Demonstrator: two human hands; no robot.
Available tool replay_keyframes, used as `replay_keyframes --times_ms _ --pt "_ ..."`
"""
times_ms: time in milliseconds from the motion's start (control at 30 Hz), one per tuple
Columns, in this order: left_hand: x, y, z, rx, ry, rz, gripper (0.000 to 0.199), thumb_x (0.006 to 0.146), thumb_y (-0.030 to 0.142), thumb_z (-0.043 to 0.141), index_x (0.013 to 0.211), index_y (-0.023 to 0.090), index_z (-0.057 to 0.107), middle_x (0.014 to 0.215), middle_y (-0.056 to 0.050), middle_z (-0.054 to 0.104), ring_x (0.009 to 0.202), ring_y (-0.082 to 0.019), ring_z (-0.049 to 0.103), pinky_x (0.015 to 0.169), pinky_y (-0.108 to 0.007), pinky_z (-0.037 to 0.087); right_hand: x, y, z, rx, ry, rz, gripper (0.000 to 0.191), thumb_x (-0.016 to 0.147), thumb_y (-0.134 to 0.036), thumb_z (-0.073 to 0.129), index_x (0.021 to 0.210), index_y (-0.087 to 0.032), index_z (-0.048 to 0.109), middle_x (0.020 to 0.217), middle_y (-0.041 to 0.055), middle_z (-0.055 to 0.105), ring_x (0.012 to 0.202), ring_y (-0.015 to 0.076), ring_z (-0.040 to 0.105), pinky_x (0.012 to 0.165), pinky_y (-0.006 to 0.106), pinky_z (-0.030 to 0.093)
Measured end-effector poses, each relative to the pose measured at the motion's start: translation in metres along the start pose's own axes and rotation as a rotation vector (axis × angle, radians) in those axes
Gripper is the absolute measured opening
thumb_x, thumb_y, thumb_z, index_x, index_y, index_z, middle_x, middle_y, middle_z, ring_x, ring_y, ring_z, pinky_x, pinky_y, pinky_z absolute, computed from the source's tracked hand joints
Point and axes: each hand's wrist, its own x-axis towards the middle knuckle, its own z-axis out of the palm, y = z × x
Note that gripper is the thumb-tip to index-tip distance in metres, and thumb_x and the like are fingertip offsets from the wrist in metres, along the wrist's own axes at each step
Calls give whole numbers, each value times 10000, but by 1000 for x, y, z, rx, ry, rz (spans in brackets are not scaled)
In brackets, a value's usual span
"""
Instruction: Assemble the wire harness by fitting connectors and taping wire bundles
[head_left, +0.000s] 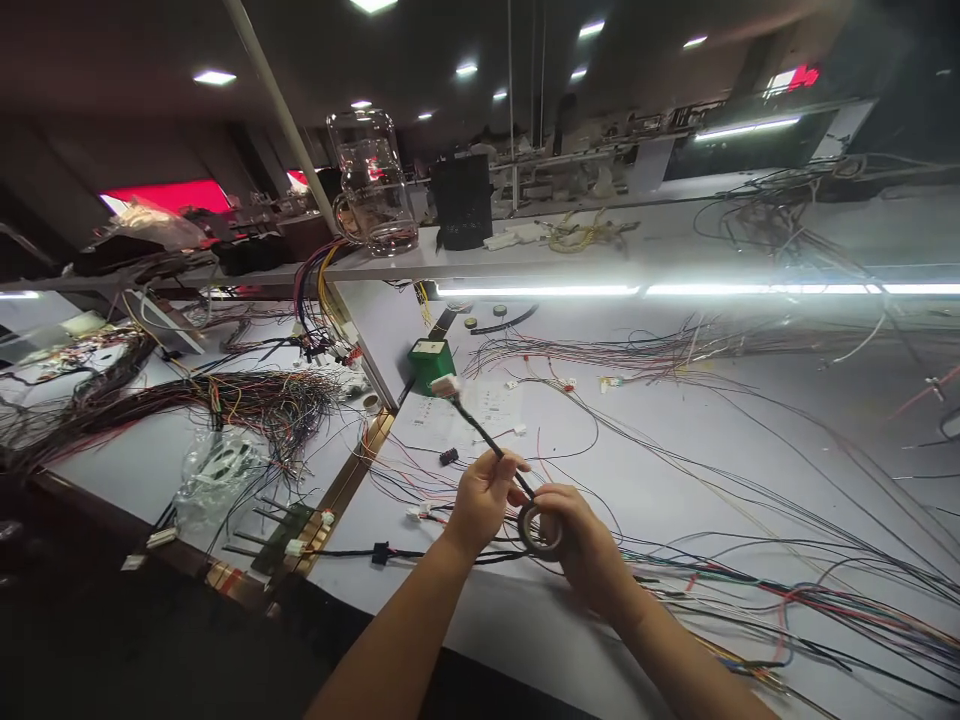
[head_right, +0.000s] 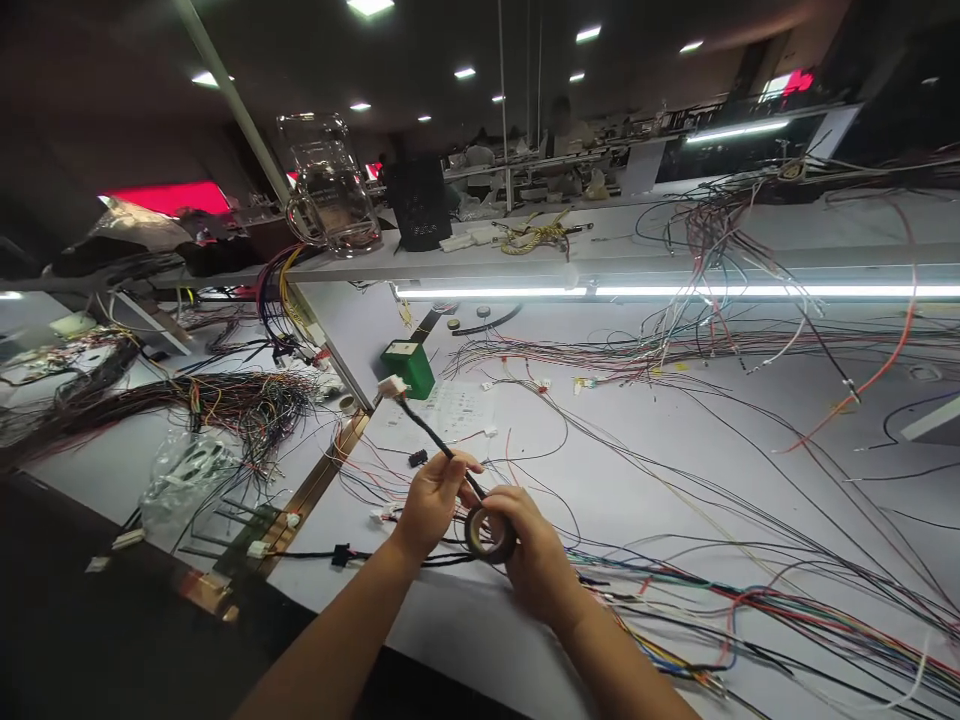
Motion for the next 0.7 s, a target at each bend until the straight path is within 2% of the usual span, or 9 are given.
replay_keyframes --times_ms 100,167,267,367,433,500,600,633,700 --pt "0 -4 2 -233 140 -82 387 861 509 524 825 134 609 795 -52 614 604 -87 524 529 -199 442 6 3 -5 435 129 457 304 780 -251 625 1074 -231 550 930 57 641 811 203 637 793 384 512" --pt "0 -6 4 -360 180 -175 395 828 534 560 880 144 601 901 -68 616 630 -85 518 490 -185 416 11 6 -7 620 159 655 341 721 -247 655 1040 -210 539 805 36 650 708 191 639 715 358 516" --pt "-2 -13 9 -298 108 -328 458 776 551 616 1004 154 615 948 -74 603 651 -95 539 467 -184 401 16 9 -7 669 170 692 360 664 -225 661 1000 -209 533 635 -11 603 590 163 600 623 317 493" --pt "-9 -21 14 -120 8 -392 473 785 549 606 1005 132 651 809 -51 595 613 -104 538 517 -213 430 18 9 -6 692 169 683 398 650 -223 666 1018 -231 516 578 -50 557 526 127 544 587 289 470" --pt "-13 -23 14 -38 -20 -312 448 845 533 532 1016 137 652 847 -60 603 694 -129 571 635 -256 478 19 8 -7 705 146 672 377 656 -226 670 999 -238 513 606 -53 555 543 116 538 599 281 467" --pt "-14 -19 12 77 -101 -113 378 894 471 484 1020 159 656 1027 -87 606 921 -177 583 833 -319 475 21 9 -7 709 94 668 338 637 -214 686 934 -225 526 646 -43 563 551 110 534 582 268 458" --pt "-5 -4 7 352 -410 249 271 926 354 471 982 191 680 1135 -77 618 1181 -211 478 1058 -377 320 22 8 -2 681 -5 662 300 643 -229 692 912 -201 560 638 -36 546 467 87 461 459 227 374" --pt "0 3 6 439 -518 341 263 934 328 459 976 194 681 1113 -73 638 1190 -206 475 1075 -378 295 22 7 0 668 -23 650 313 665 -248 684 951 -203 566 651 -32 549 462 86 451 438 218 348" --pt "13 15 5 584 -675 456 273 947 303 426 965 188 673 1037 -72 671 1114 -191 532 1045 -360 327 21 3 2 656 -22 612 390 694 -275 674 1059 -234 541 744 -19 579 531 102 500 467 218 374"
